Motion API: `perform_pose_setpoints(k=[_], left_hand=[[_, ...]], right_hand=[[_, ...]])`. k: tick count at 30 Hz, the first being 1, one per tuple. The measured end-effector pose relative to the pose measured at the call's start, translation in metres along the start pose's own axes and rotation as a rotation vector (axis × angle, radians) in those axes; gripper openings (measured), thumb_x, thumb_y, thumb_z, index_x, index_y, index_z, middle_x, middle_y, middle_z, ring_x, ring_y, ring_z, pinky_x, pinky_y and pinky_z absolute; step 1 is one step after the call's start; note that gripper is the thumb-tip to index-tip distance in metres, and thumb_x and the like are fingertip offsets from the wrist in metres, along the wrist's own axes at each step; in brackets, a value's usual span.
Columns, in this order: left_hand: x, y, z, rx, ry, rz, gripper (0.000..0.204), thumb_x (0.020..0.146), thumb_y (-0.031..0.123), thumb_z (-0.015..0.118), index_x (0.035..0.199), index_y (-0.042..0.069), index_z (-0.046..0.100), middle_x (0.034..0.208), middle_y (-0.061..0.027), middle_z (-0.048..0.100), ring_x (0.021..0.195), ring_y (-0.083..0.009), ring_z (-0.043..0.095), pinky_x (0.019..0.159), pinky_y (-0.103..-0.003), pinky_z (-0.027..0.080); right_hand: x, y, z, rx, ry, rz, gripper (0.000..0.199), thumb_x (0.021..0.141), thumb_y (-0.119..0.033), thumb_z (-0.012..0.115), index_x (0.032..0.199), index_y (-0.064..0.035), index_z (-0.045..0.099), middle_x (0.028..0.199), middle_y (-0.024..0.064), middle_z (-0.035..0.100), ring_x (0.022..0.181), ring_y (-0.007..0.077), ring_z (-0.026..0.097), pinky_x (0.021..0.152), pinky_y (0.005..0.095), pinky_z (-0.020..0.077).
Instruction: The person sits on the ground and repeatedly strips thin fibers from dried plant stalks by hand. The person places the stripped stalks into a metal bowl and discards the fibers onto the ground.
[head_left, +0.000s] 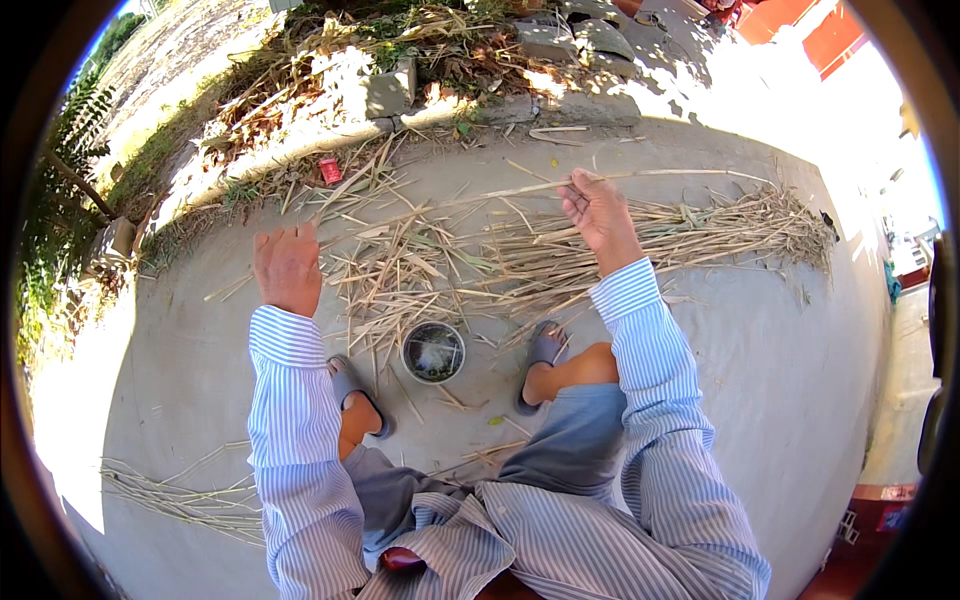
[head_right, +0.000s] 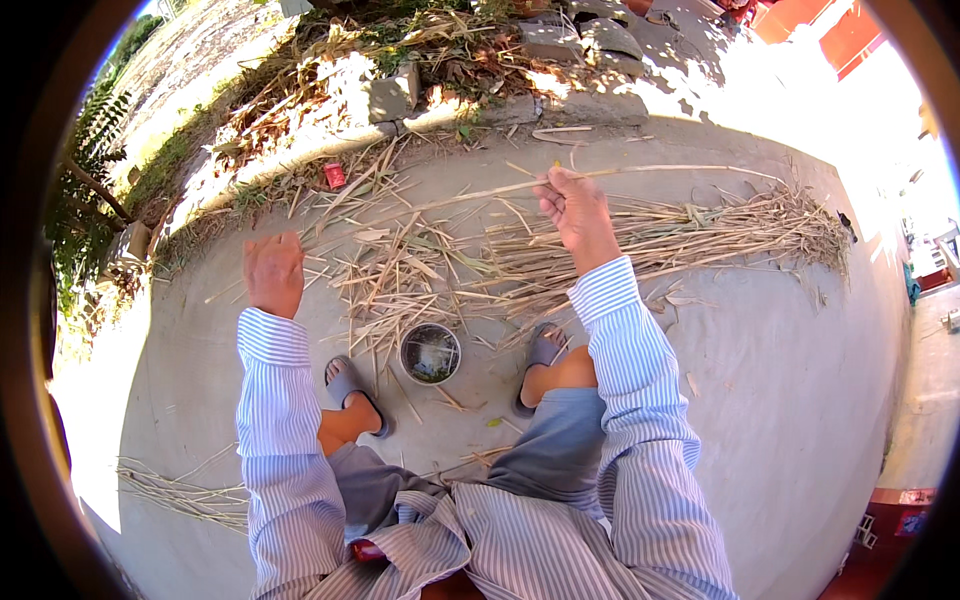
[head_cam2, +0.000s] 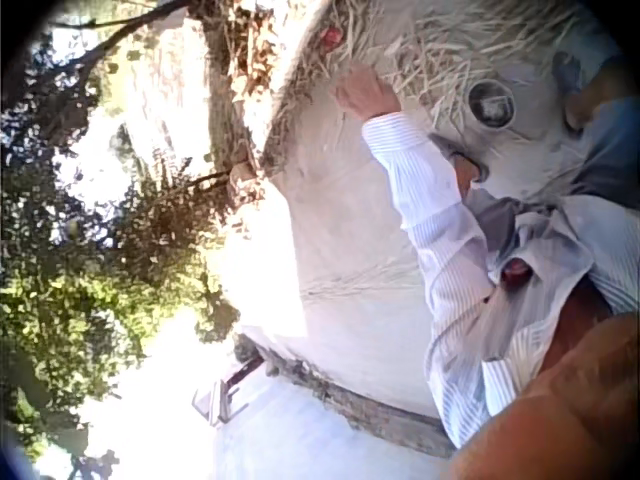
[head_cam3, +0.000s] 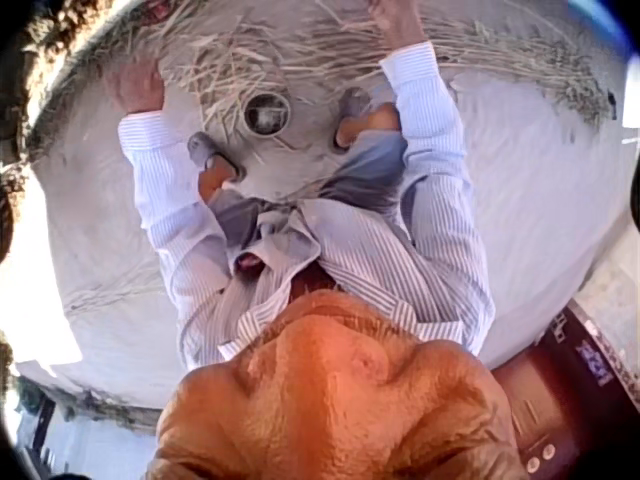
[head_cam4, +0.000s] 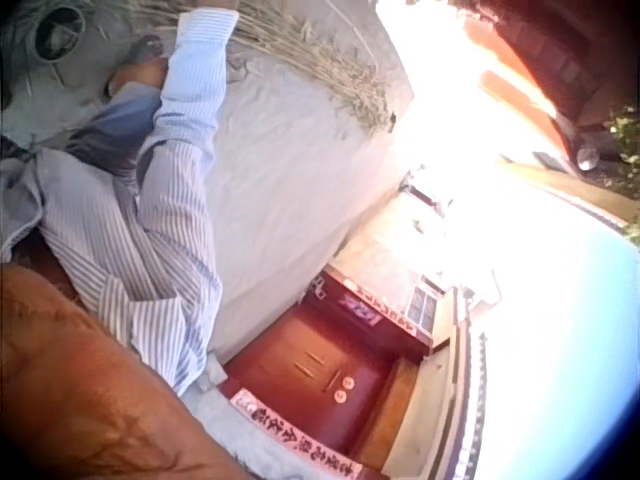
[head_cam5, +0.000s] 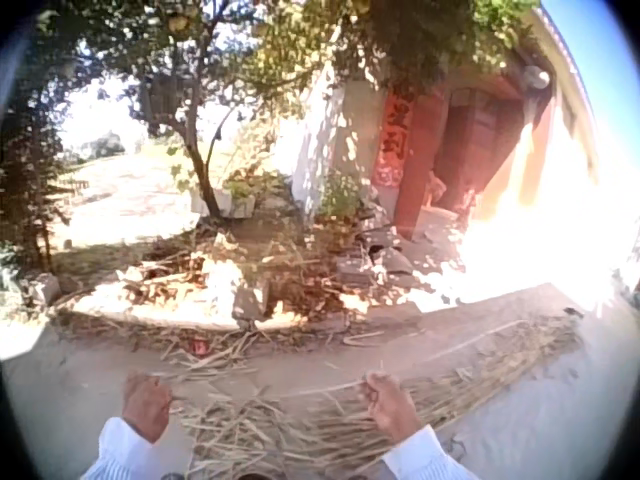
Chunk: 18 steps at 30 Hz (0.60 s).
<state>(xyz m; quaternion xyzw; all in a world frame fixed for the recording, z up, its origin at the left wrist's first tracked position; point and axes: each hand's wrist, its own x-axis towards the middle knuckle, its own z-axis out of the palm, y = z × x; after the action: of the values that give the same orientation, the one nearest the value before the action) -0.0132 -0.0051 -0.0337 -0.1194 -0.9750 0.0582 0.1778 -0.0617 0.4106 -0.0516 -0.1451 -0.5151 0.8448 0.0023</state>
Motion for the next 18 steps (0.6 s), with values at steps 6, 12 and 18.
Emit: perform_pose_setpoints(k=[6,12,18], left_hand=[[-0.001,0.057,0.002,-0.401,0.245,0.121,0.017,0.080,0.023,0.067,0.089,0.009,0.062,0.079,-0.0064,0.065,0.080,-0.0257,0.061,0.074,-0.039,0.042],[-0.001,0.049,0.011,-0.750,0.253,0.081,0.019,0.080,0.022,0.069,0.088,0.006,0.066,0.082,-0.0078,0.067,0.073,-0.0247,0.061,0.066,-0.038,0.044],[0.016,0.038,0.017,-1.071,0.168,-0.265,0.019,0.082,0.023,0.069,0.088,0.005,0.065,0.081,-0.0079,0.067,0.079,-0.0255,0.061,0.070,-0.038,0.045]], right_hand=[[-0.043,0.052,0.074,-0.073,-0.130,0.073,0.032,0.089,-0.023,0.067,0.109,0.0004,0.058,0.092,0.0065,0.065,0.084,0.0158,0.065,0.067,0.0242,0.0510],[-0.024,0.057,0.059,-0.094,-0.106,0.068,0.034,0.087,-0.024,0.069,0.105,0.0028,0.059,0.090,0.0083,0.066,0.078,0.0150,0.065,0.061,0.0224,0.0498],[-0.017,0.064,0.063,-0.167,-0.053,0.050,0.036,0.086,-0.025,0.070,0.104,0.0039,0.059,0.086,0.0087,0.066,0.074,0.0146,0.066,0.059,0.0216,0.0494]])
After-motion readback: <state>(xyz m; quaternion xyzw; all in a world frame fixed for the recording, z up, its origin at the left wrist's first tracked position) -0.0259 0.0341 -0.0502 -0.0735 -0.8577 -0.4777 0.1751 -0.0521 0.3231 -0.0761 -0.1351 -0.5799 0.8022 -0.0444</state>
